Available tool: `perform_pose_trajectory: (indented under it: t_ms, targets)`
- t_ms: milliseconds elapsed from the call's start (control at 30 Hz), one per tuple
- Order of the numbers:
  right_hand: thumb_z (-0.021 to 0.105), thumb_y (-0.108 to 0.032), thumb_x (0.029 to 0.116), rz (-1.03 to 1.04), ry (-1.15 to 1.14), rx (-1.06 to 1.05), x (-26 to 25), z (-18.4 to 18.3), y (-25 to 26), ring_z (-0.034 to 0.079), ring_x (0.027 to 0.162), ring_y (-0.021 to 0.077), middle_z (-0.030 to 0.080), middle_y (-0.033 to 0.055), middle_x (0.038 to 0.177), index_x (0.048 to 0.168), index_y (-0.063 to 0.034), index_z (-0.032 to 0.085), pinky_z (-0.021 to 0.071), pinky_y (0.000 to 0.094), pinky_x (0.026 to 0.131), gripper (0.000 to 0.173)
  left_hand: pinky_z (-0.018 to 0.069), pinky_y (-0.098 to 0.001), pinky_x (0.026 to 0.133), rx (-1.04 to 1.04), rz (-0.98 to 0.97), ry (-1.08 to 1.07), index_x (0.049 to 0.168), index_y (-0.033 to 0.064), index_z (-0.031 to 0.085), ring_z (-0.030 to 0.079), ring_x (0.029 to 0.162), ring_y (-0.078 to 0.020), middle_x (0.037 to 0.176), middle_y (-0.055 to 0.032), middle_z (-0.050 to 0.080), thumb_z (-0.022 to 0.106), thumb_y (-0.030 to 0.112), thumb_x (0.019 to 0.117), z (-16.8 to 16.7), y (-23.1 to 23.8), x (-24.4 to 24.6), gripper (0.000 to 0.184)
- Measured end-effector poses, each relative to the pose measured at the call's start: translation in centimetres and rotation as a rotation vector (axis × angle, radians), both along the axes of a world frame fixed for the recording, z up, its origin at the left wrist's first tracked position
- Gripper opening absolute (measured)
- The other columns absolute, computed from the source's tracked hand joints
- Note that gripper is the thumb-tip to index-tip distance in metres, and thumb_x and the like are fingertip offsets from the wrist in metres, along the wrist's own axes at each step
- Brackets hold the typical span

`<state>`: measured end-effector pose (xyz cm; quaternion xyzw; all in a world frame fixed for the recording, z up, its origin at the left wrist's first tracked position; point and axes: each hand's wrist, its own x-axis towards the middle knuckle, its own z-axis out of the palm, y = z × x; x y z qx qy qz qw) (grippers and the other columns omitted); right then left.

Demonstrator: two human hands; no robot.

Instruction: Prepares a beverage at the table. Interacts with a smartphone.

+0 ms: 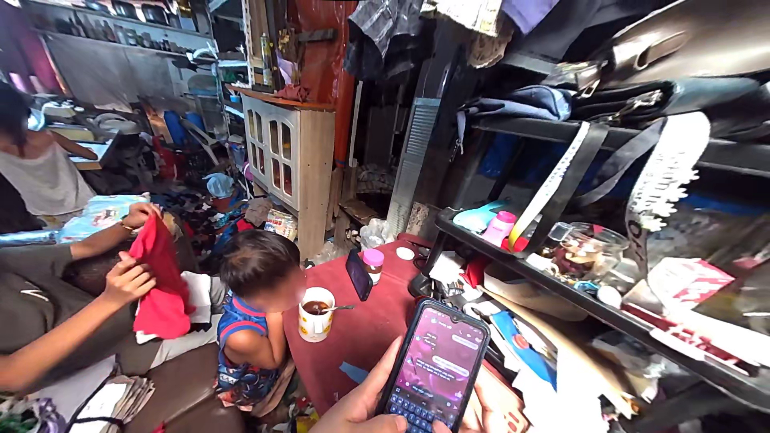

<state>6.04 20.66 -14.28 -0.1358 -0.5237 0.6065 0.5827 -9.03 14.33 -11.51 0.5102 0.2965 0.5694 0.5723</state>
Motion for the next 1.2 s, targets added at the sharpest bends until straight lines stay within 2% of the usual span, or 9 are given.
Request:
perform_pose_trajectory:
  t_ms: [133,233,300,500,667,800,1000,1133,1200]
  targets:
    - [0.041,0.012,0.0812,0.148,0.008,0.027,1.1,-0.2,0.3,0.063,0.12,0.0051,0.056,0.0016,0.141,0.149,0.0082,0.007,0.0529,0.0294,0.103,0.076,0.0643,-0.0423,0.081,-0.012,0.004,-0.033,0.161,0.0127,-0.01,0.063,0.124,-0.0219,0.151,-0.009,0.044,0.039,-0.001,0.0988,-0.1,0.1,0.0,0.081]
    - [0.04,0.016,0.0798,0.115,0.007,0.003,0.6,0.3,0.0,0.064,0.117,0.0031,0.057,0.003,0.141,0.15,0.012,0.006,0.0538,0.0268,0.101,0.078,0.0641,-0.0407,0.081,-0.02,0.012,-0.023,0.161,0.0131,-0.012,0.063,0.124,-0.0204,0.152,-0.0076,0.044,0.039,0.0,0.0991,0.0,0.1,-0.1,0.081]
    - [0.04,0.017,0.0798,0.111,-0.011,0.008,0.6,0.4,-0.1,0.063,0.119,0.0033,0.055,0.0027,0.142,0.15,0.0115,0.003,0.0533,0.0272,0.103,0.079,0.0639,-0.0407,0.082,-0.026,0.012,-0.022,0.161,0.0135,-0.011,0.063,0.124,-0.0205,0.151,-0.008,0.044,0.038,0.001,0.1001,0.0,0.1,-0.2,0.08]
    - [0.042,0.014,0.0797,0.163,0.03,0.035,0.9,-0.2,0.3,0.062,0.121,0.003,0.055,0.0025,0.144,0.15,0.0114,0.005,0.0519,0.0271,0.104,0.079,0.0641,-0.0401,0.083,-0.009,0.008,-0.022,0.161,0.0128,-0.012,0.063,0.124,-0.0196,0.151,-0.0074,0.044,0.038,0.002,0.1025,0.0,0.1,-0.1,0.078]
    - [0.041,0.018,0.0723,0.154,0.046,-0.003,0.6,0.6,-0.3,0.062,0.121,0.0038,0.052,0.005,0.143,0.148,0.0123,0.004,0.0518,0.0265,0.103,0.085,0.0643,-0.0405,0.082,0.037,0.039,0.004,0.16,0.007,-0.015,0.063,0.126,-0.0215,0.157,-0.0098,0.039,0.057,-0.006,0.0929,-0.1,0.1,0.2,0.099]
    - [0.042,0.017,0.0715,0.145,0.026,0.028,0.6,0.7,-0.5,0.06,0.123,0.0032,0.052,0.0027,0.143,0.147,0.0109,0.004,0.0518,0.0271,0.104,0.085,0.065,-0.0374,0.08,0.046,0.113,0.081,0.16,0.0047,-0.011,0.064,0.124,-0.0183,0.157,-0.0107,0.039,0.062,-0.009,0.0899,-0.1,0.0,0.4,0.102]
    - [0.042,0.018,0.0716,0.121,0.023,0.0,0.5,0.8,-0.5,0.064,0.119,0.004,0.052,0.0059,0.142,0.147,0.0144,0.003,0.054,0.0266,0.101,0.085,0.0646,-0.0368,0.078,0.003,0.083,0.008,0.161,0.0093,-0.009,0.063,0.123,-0.0178,0.154,-0.0069,0.042,0.05,-0.004,0.095,0.0,0.0,0.3,0.089]
    - [0.043,0.017,0.0732,0.129,0.018,0.038,0.5,0.6,-0.3,0.063,0.121,0.0043,0.053,0.0036,0.143,0.147,0.0119,0.005,0.0536,0.0283,0.102,0.083,0.0651,-0.0312,0.071,-0.056,0.158,0.054,0.161,0.0075,-0.004,0.067,0.115,-0.0125,0.156,-0.0065,0.039,0.049,-0.002,0.0992,0.0,0.2,0.3,0.082]
    - [0.044,0.017,0.074,0.138,0.014,0.066,0.7,0.1,0.0,0.061,0.123,0.005,0.053,0.0022,0.144,0.148,0.0097,0.006,0.0527,0.0294,0.104,0.083,0.0654,-0.0317,0.072,-0.06,0.167,0.056,0.162,0.008,-0.003,0.066,0.118,-0.013,0.157,-0.0066,0.039,0.049,-0.003,0.0994,0.0,0.2,0.3,0.082]
